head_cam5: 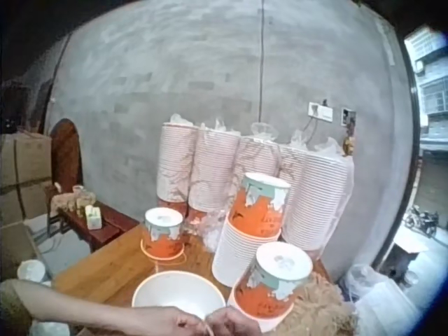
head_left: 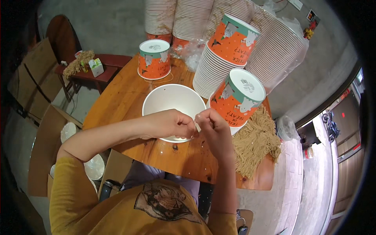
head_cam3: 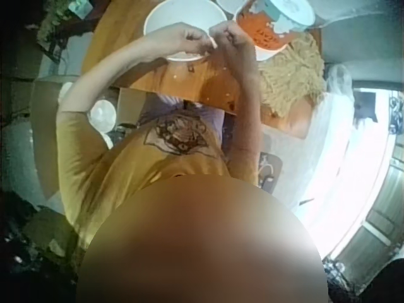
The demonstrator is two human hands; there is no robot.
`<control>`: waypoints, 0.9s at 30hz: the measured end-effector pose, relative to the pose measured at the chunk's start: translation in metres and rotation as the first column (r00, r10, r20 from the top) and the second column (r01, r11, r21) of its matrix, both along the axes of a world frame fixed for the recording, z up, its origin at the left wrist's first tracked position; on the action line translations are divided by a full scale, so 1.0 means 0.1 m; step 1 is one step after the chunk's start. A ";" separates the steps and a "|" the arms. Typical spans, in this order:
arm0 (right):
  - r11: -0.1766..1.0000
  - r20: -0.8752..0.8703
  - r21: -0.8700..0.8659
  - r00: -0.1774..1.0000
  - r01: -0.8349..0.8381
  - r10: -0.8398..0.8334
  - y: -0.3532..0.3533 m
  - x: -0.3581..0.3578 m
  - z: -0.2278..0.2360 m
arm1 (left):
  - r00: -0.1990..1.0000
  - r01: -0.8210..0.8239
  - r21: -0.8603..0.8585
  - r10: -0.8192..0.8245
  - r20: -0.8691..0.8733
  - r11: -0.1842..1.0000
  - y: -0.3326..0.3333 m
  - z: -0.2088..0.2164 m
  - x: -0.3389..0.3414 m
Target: Inserting thin wooden sticks into holes in printed paper cups as part of a manual assembly or packaging process.
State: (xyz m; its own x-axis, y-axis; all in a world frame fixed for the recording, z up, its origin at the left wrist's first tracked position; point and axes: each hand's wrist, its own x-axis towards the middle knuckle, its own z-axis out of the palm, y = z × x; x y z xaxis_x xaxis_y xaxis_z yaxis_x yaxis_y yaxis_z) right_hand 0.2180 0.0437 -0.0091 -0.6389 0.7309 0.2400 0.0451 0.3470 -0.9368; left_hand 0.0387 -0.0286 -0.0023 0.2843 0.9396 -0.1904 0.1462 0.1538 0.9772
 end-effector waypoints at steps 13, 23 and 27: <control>0.956 -0.144 0.099 0.954 0.278 -0.262 -0.25 0.08 -0.41 | 1.000 -0.009 -0.051 0.010 0.021 0.999 0.08 -0.03 -0.03; 0.966 -0.215 0.017 0.945 0.257 -0.247 -0.54 -0.10 -0.56 | 0.968 -0.058 -0.345 0.138 0.211 0.937 0.10 0.06 -0.04; 0.942 -0.318 -0.313 0.922 0.119 -0.222 -0.43 0.02 -0.44 | 0.963 -0.010 -0.313 0.093 0.252 0.950 0.10 -0.02 -0.11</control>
